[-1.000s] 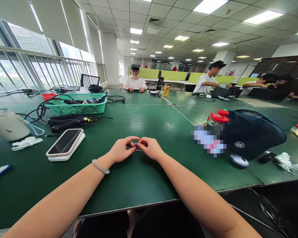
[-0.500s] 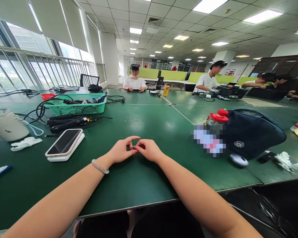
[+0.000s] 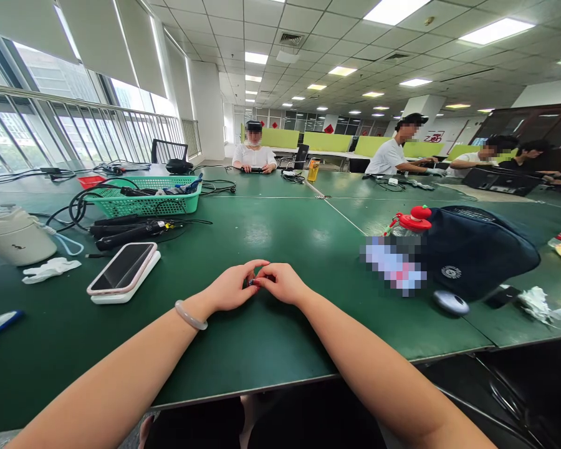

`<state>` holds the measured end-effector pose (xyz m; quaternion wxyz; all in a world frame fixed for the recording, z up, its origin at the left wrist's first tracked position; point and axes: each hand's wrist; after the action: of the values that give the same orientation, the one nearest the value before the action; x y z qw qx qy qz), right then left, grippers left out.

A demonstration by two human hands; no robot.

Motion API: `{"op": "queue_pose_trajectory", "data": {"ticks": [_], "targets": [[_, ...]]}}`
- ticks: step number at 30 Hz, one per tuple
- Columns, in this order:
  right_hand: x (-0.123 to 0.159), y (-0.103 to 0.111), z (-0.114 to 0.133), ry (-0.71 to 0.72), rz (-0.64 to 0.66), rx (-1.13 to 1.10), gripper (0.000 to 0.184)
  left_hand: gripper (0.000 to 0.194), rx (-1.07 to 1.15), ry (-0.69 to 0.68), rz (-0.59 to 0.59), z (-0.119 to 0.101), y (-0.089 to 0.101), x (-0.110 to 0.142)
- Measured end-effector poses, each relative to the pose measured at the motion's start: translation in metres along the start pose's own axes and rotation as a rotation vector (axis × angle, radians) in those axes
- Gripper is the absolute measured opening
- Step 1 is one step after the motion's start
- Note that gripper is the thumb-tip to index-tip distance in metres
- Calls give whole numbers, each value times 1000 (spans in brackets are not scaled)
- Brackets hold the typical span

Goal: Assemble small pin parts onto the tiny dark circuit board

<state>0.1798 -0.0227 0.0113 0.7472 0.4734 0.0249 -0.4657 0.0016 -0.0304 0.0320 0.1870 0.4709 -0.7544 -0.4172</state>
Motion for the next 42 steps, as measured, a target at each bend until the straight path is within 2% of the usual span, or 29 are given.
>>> {"op": "queue_pose_trajectory", "data": {"ticks": [10, 15, 17, 22, 26, 32, 37, 42], "targets": [[-1, -1, 5, 47, -6, 59, 15, 50, 61, -17, -2, 0, 0, -1], [-1, 0, -2, -12, 13, 80, 23, 49, -32, 39, -72, 2, 1, -2], [-1, 2, -7, -53, 26, 121, 20, 50, -62, 71, -110, 5, 2, -4], [2, 5, -19, -185, 93, 202, 13, 30, -130, 111, -156, 16, 2, -10], [2, 5, -20, -169, 119, 199, 8, 25, -132, 101, -181, 17, 0, -11], [2, 1, -15, -144, 147, 263, 7, 25, -166, 128, -165, 13, -2, -11], [1, 1, -9, -167, 169, 295, 9, 29, -170, 224, -142, 21, -1, -13], [0, 1, -8, -163, 159, 311, 13, 32, -177, 233, -124, 26, -1, -14]]}}
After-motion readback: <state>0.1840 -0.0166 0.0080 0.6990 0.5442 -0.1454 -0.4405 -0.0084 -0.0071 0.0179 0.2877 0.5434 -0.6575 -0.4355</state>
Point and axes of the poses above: each hand's wrist, its own x-axis away from the middle knuckle, its own y-axis out of the back of the hand, z = x × y, and after that the axes turned 13 degrees about y, right-handed
